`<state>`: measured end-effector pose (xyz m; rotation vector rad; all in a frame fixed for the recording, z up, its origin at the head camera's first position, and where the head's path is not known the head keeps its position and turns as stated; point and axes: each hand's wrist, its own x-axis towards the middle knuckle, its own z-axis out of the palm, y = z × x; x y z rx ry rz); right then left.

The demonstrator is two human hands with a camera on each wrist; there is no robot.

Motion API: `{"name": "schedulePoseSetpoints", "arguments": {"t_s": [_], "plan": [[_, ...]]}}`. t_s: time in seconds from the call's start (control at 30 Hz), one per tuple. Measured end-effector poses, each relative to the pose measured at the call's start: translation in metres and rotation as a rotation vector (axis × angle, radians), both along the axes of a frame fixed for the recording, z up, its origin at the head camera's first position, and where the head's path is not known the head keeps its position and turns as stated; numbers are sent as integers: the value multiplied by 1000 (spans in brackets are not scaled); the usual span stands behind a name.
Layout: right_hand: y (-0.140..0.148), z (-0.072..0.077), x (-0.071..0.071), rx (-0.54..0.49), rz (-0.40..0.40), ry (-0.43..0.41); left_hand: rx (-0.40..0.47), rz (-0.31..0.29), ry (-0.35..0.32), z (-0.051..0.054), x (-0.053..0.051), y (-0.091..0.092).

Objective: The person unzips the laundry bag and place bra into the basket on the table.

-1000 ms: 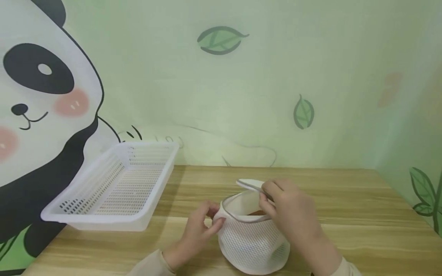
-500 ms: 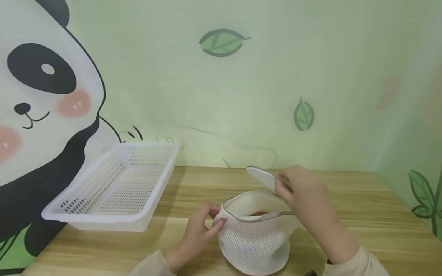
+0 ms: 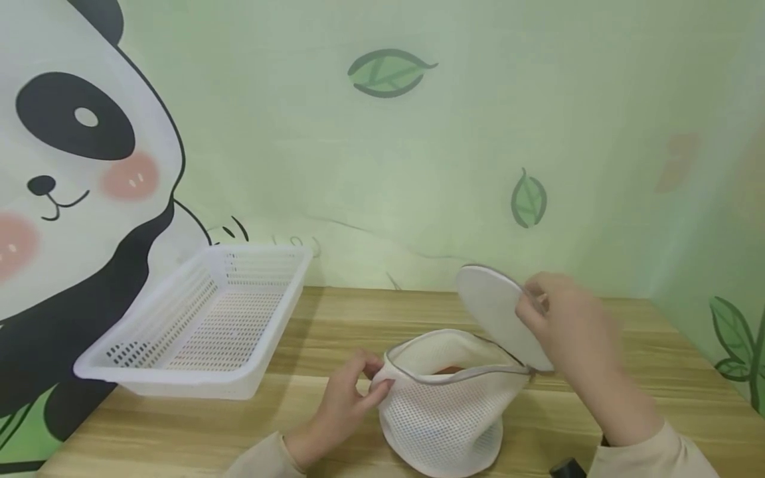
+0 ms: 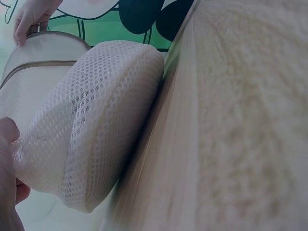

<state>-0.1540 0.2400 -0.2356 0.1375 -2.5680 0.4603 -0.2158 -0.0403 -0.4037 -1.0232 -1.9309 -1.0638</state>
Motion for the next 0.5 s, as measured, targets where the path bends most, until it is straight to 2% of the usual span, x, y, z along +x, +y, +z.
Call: {"name": "schedulePoseSetpoints", "arguments": {"t_s": [0.2,0.5], "plan": [[18,-3,-5,4,-55,-73,-4,-3,-6,0,1,-1],[38,-18,-9,-36,-71,-53,-7,25,-19,1,1,-1]]}}
